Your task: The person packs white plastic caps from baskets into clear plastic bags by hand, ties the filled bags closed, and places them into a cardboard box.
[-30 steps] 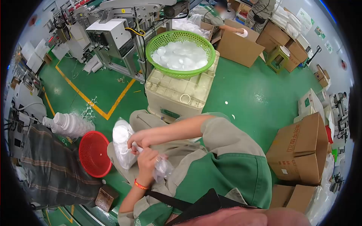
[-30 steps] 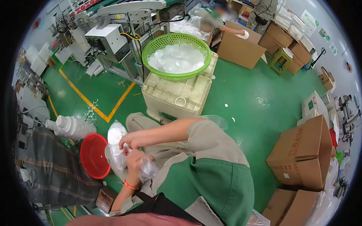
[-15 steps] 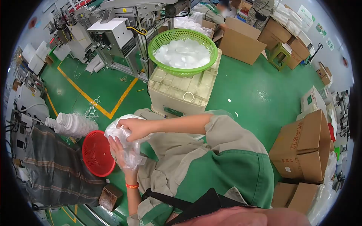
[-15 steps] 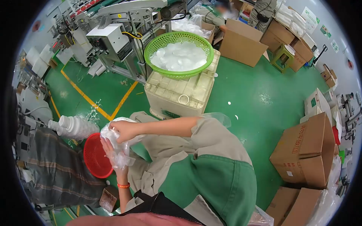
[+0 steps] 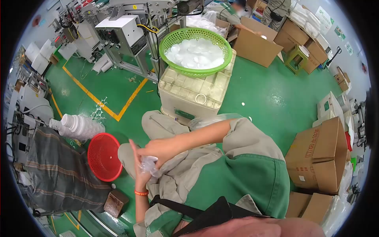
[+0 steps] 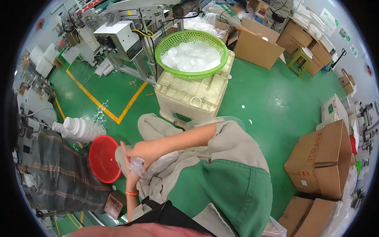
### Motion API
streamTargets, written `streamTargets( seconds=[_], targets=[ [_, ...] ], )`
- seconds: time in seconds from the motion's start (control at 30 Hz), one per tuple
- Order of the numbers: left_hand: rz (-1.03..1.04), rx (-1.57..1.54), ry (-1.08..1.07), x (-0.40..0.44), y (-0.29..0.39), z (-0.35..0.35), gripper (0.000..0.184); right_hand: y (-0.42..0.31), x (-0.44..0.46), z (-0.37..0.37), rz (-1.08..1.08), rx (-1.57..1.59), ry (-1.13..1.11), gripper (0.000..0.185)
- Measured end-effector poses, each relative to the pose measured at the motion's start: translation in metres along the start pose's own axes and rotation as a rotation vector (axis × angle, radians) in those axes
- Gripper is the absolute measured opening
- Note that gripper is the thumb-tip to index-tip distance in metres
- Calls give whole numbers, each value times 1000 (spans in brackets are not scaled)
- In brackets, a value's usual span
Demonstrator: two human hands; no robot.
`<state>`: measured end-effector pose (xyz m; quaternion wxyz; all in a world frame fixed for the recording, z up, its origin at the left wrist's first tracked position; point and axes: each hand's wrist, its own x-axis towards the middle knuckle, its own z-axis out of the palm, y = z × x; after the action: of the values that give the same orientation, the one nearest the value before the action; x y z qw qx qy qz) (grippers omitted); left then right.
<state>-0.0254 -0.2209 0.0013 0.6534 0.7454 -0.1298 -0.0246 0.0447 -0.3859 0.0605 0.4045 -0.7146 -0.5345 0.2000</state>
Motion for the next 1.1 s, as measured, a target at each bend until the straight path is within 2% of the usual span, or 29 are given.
streamTargets(
  seconds=[0.03,0.07,0.13,0.17,0.23,0.27,0.3,0.33,0.37,0.4,0.43,0.47,0.57,0.63,0.67,0.77,0.8,0.83,0.9,0.93,0.97,1.0,1.03,1.1],
  targets=[
    [-4,-97,-13,-1,-10,2,113,4,0,5,45,-2,-21,59],
    [-2,-95,-16,0,-15,3,113,11,-1,7,-11,17,21,56],
    [-84,-247,-9,0,-23,6,113,7,1,6,100,-30,41,47],
    [-26,-235,-11,0,-36,7,108,4,1,6,204,-113,36,37],
    [79,153,-40,6,-22,10,101,4,-1,15,135,-237,77,30],
    [73,105,-24,7,-20,11,89,4,-5,24,100,-266,135,33],
    [71,108,-19,8,-26,11,89,4,-8,28,84,-290,168,36],
    [-11,35,144,7,-39,12,84,-12,-11,19,71,-311,198,38],
    [-94,-39,306,5,-53,14,79,-29,-24,5,24,-425,311,51],
    [274,606,271,10,-66,-1,77,-39,-28,-8,2,-544,391,61],
    [72,224,252,7,-59,3,83,-41,-31,-17,-22,-663,474,71],
    [-131,-155,222,3,-52,7,90,-36,-36,-22,22,-496,453,80],
    [-97,-115,201,1,-52,10,91,1,-23,-14,86,-147,149,83],
    [-44,-70,187,1,-52,11,92,22,-10,3,0,-124,23,75],
    [-18,-46,186,0,-52,11,92,28,-5,13,-103,-82,108,64],
    [44,31,187,-1,-53,12,94,34,12,21,-113,-143,-18,65],
    [66,56,186,-2,-53,12,94,31,14,19,-98,-139,-34,54],
    [90,81,184,-2,-53,12,95,27,15,17,-103,-138,-32,54],
    [139,131,174,-3,-52,14,96,20,19,15,-31,-238,-144,33],
    [164,155,167,-1,-44,17,96,35,20,23,-32,-238,-137,33],
    [69,94,246,0,-34,21,105,61,20,36,-89,31,171,28],
    [14,-40,282,2,-22,26,104,67,20,37,-144,303,477,25],
    [-43,-177,317,3,-17,29,103,63,6,30,416,636,373,24],
    [-51,-37,285,-1,-31,26,100,80,1,43,639,1087,398,22]
  ],
)
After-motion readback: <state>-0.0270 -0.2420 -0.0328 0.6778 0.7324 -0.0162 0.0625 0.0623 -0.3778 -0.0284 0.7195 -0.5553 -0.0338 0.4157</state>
